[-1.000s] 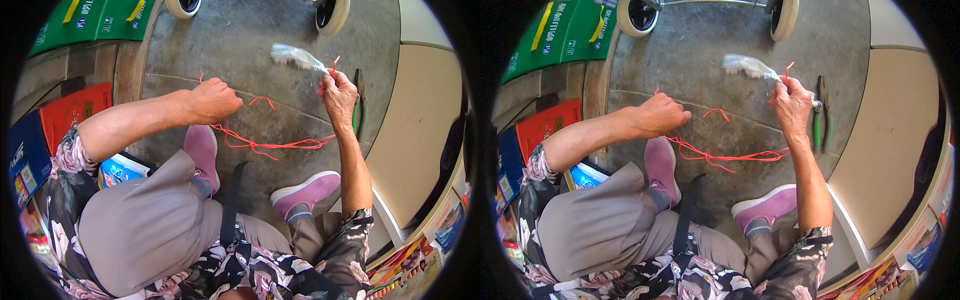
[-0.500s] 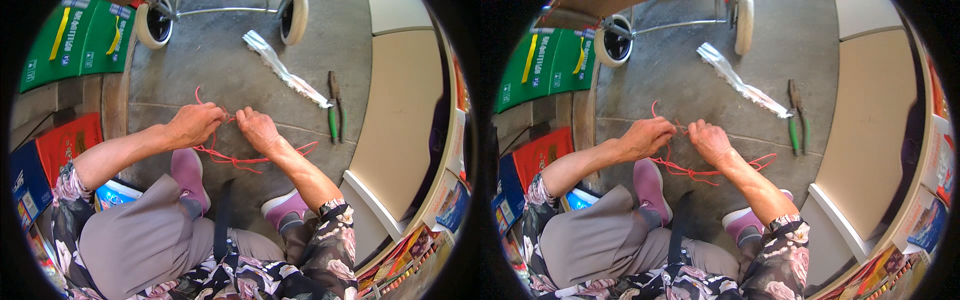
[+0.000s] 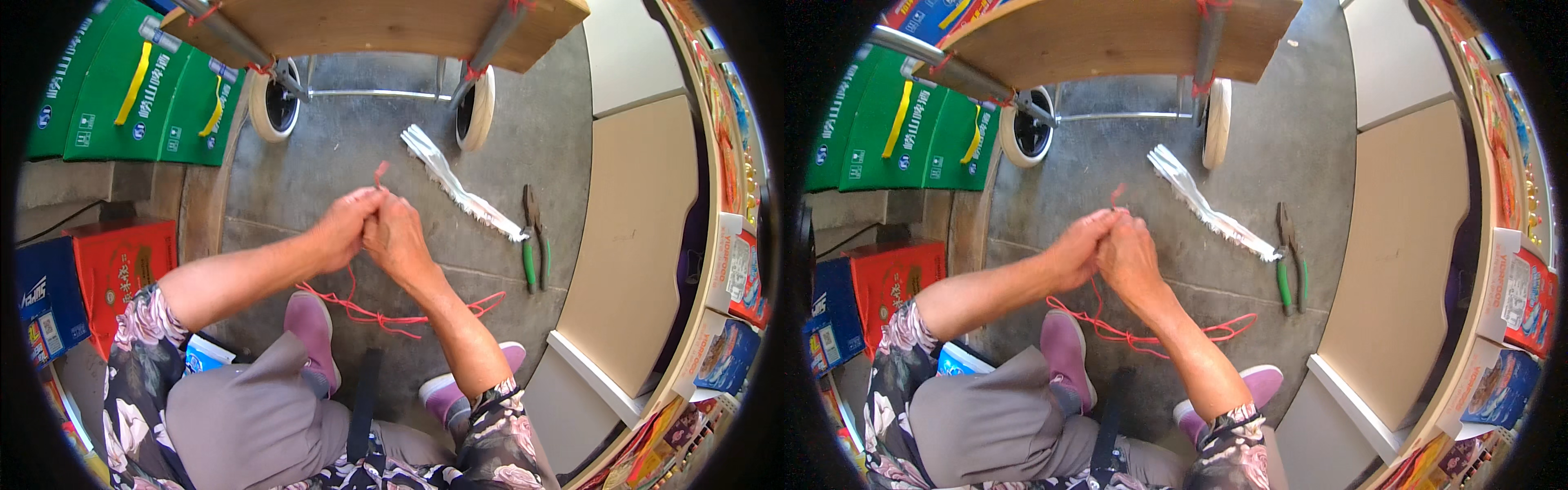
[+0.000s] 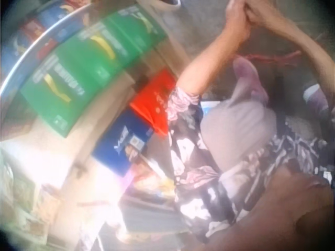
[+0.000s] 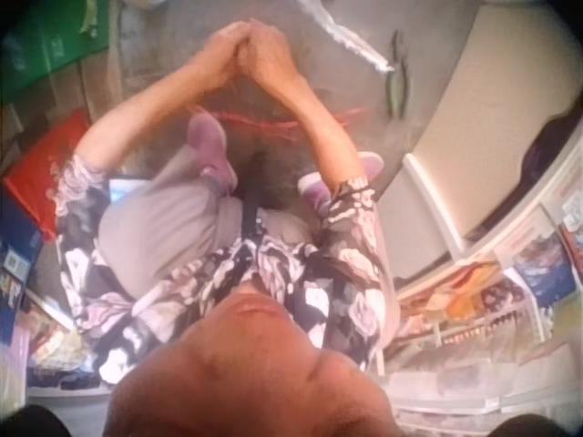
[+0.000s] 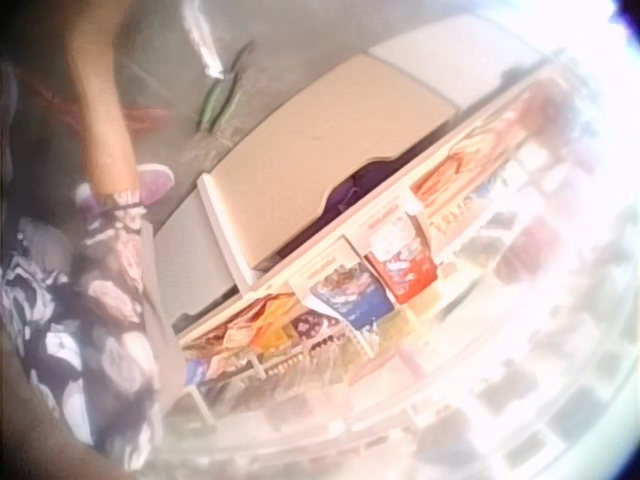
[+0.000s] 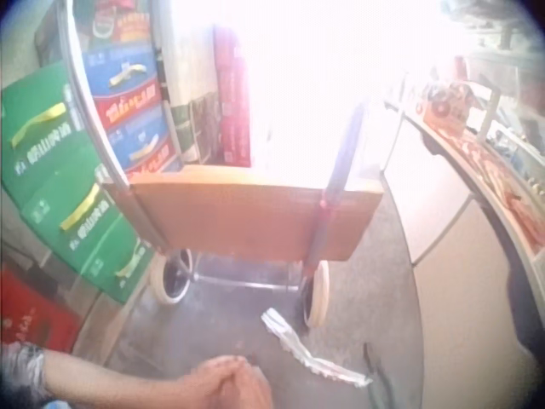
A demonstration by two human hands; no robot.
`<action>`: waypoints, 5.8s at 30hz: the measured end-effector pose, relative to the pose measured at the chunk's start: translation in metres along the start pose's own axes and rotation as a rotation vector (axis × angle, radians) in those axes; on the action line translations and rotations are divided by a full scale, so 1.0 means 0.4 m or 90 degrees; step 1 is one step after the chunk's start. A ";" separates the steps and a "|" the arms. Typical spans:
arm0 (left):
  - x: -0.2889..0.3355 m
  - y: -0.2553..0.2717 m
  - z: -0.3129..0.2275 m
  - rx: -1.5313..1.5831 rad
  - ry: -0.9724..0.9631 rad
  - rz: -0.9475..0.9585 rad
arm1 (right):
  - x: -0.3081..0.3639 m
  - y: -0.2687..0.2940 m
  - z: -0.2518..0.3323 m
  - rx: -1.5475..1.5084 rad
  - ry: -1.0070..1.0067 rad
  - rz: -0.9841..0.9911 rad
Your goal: The person secures a wooden board to a metal cart frame using red string and pliers. They wrap and tighten the string around the metal poles, cut excess string, and then attach a black handle to the cart.
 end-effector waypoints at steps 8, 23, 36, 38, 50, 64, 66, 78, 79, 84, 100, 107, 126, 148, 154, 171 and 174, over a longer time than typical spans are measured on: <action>-0.019 0.110 -0.031 -0.021 -0.032 -0.109 | 0.079 0.001 0.011 -0.035 0.124 -0.041; 0.043 0.013 -0.142 -0.425 0.011 0.047 | 0.299 0.043 -0.086 0.445 0.181 0.223; 0.170 -0.080 -0.042 -1.162 -0.443 0.088 | 0.185 0.073 0.086 -0.115 0.066 0.211; 0.168 -0.074 -0.051 -1.192 -0.510 0.118 | 0.183 0.098 0.094 -0.250 -0.042 0.280; 0.231 -0.083 -0.025 -1.180 -0.053 0.440 | 0.111 0.144 -0.291 0.503 -0.093 -0.167; 0.257 -0.214 -0.111 -1.181 0.051 0.607 | 0.395 0.297 -0.346 0.450 -0.096 0.127; 0.256 -0.212 -0.106 -1.170 0.155 0.623 | 0.402 0.318 -0.360 0.431 -0.139 0.010; 0.221 -0.237 -0.043 -1.079 0.014 0.621 | 0.388 0.323 -0.407 0.520 -0.262 -0.177; 0.219 -0.235 -0.043 -1.101 0.055 0.601 | 0.388 0.331 -0.405 0.556 -0.248 -0.217; 0.184 -0.238 -0.047 -1.116 0.121 0.636 | 0.391 0.336 -0.424 0.611 -0.314 -0.093; 0.040 -0.255 0.026 -1.105 -0.023 0.709 | 0.392 0.340 -0.389 -0.751 -0.398 -0.215; 0.034 -0.332 0.031 -1.242 0.098 0.768 | 0.312 0.420 -0.240 -0.736 -0.497 -0.222; 0.248 -0.220 0.099 -1.192 0.073 0.936 | 0.620 0.603 0.436 -0.543 -0.508 -0.182; 0.205 -0.254 0.066 -1.198 0.293 0.993 | 1.101 0.850 0.221 0.390 -0.978 -0.472; 0.141 -0.245 0.069 -1.225 0.077 0.808 | 0.917 0.766 0.418 0.017 -0.275 -0.802; 0.013 -0.257 0.072 -1.003 -0.002 0.639 | 0.846 0.690 0.187 0.540 -0.519 -0.327; -0.042 -0.260 0.055 -0.938 0.164 0.565 | 0.829 0.671 0.186 0.601 -0.541 -0.307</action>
Point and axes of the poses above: each hand's wrist, its own x-axis away from the middle knuckle, its own y-axis out of the back of the hand, z = x × y, the point moved 1 cm from there along -x, towards the middle knuckle, and after that the axes turned 13 degrees about z, right-handed, at the moved point
